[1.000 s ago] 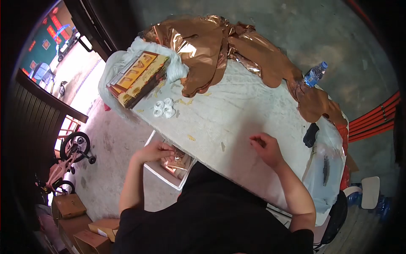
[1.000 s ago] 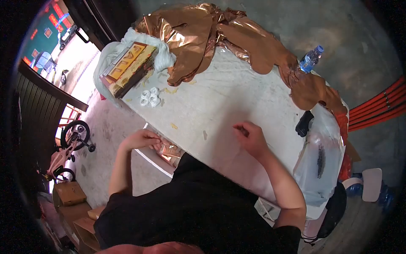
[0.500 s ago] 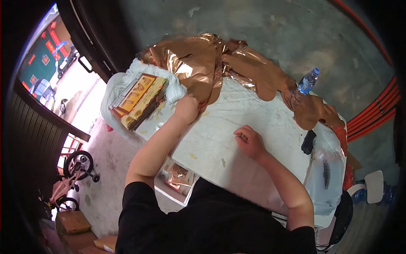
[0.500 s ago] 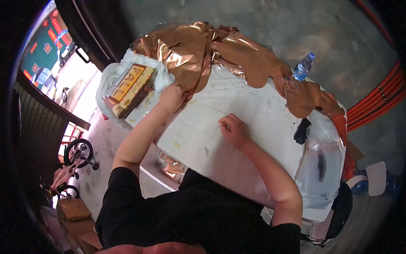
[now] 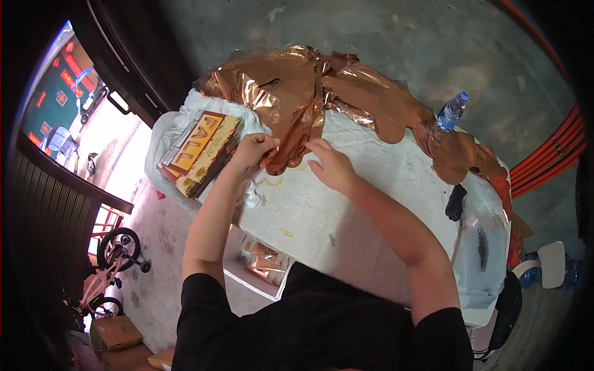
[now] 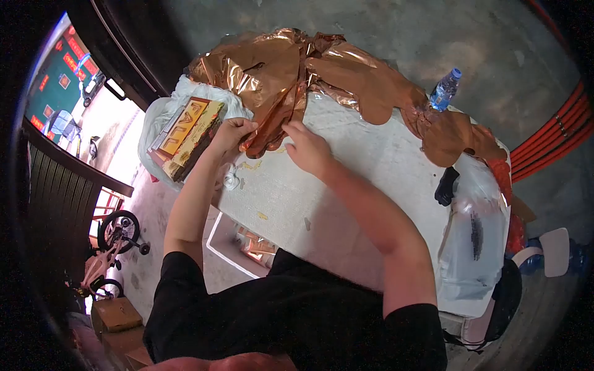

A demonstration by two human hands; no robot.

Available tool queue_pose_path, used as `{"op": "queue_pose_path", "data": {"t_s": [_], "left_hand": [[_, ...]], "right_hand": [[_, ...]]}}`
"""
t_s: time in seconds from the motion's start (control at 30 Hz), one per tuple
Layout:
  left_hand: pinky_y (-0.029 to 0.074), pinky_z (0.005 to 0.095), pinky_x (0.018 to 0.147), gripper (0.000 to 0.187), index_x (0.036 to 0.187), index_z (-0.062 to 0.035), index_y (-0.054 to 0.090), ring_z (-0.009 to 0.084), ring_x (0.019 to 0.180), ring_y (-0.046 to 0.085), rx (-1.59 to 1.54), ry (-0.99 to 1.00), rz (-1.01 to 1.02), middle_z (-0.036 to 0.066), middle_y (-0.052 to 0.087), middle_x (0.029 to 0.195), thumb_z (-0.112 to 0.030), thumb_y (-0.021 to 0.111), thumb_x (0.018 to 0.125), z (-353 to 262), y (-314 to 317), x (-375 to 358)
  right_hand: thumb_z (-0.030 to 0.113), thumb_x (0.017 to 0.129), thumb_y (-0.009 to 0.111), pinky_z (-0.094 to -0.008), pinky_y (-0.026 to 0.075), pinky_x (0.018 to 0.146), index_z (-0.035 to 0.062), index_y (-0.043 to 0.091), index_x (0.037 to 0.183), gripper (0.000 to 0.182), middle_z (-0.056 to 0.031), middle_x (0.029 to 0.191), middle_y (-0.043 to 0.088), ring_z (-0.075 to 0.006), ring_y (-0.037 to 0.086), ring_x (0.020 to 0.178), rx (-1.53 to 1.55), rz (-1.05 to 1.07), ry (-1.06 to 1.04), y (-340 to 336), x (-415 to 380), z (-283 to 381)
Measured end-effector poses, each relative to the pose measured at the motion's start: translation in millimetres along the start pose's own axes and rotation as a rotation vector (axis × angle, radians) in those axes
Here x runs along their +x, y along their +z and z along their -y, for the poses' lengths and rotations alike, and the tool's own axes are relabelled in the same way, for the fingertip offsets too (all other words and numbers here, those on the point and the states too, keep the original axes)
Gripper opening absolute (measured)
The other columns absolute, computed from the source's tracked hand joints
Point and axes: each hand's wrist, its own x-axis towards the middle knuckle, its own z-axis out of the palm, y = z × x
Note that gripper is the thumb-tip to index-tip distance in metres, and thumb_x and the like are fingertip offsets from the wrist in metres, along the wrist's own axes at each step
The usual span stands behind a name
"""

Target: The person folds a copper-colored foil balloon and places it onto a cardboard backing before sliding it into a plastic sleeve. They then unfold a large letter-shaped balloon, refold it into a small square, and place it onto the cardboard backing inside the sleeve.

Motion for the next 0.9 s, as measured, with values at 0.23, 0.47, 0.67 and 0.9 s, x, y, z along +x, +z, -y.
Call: {"op": "queue_pose_path", "data": {"t_s": [0.23, 0.47, 0.67, 0.9], "left_hand": [[0.049, 0.0366, 0.062, 0.012, 0.09, -0.0037, 0.063, 0.0256, 0.071, 0.061, 1.003, 0.859, -0.259, 0.011, 0.062, 0.085, -0.006, 0.064, 0.078, -70, 27, -29], [0.049, 0.0394, 0.072, 0.015, 0.09, -0.005, 0.063, 0.0314, 0.088, 0.058, 1.096, 1.117, 0.076, 0.012, 0.059, 0.093, -0.015, 0.063, 0.079, -57, 60, -28], [0.043, 0.0425, 0.091, 0.029, 0.104, -0.0089, 0.064, 0.0281, 0.099, 0.059, 1.565, 0.804, -0.193, 0.009, 0.062, 0.104, -0.026, 0.064, 0.08, -23, 7, 36], [0.036, 0.0423, 0.101, 0.057, 0.129, -0.013, 0.046, 0.0273, 0.118, 0.051, 1.736, 0.073, -0.097, 0.012, 0.054, 0.126, -0.051, 0.052, 0.087, -29, 9, 60]], "right_hand": [[0.035, 0.09, 0.057, -0.0259, 0.042, 0.05, 0.0016, 0.062, 0.104, 0.036, -0.0056, 0.088, 0.065, -0.0114, 0.059, 0.063, 0.951, 0.136, 0.718, 10, 82, 9], [0.017, 0.077, 0.07, -0.0282, 0.038, 0.046, 0.0049, 0.063, 0.072, 0.015, -0.0012, 0.064, 0.059, -0.0087, 0.052, 0.054, 0.771, -0.137, 0.617, 4, 121, -14], [0.021, 0.079, 0.072, -0.0253, 0.038, 0.048, 0.0035, 0.062, 0.075, 0.02, -0.0014, 0.066, 0.059, -0.0076, 0.051, 0.055, 0.852, -0.189, 0.565, -40, 123, -6], [0.014, 0.086, 0.066, -0.0249, 0.05, 0.061, -0.0001, 0.061, 0.102, 0.022, -0.004, 0.086, 0.064, -0.0086, 0.06, 0.072, 0.855, -0.03, 0.576, -136, 56, 3]]}}
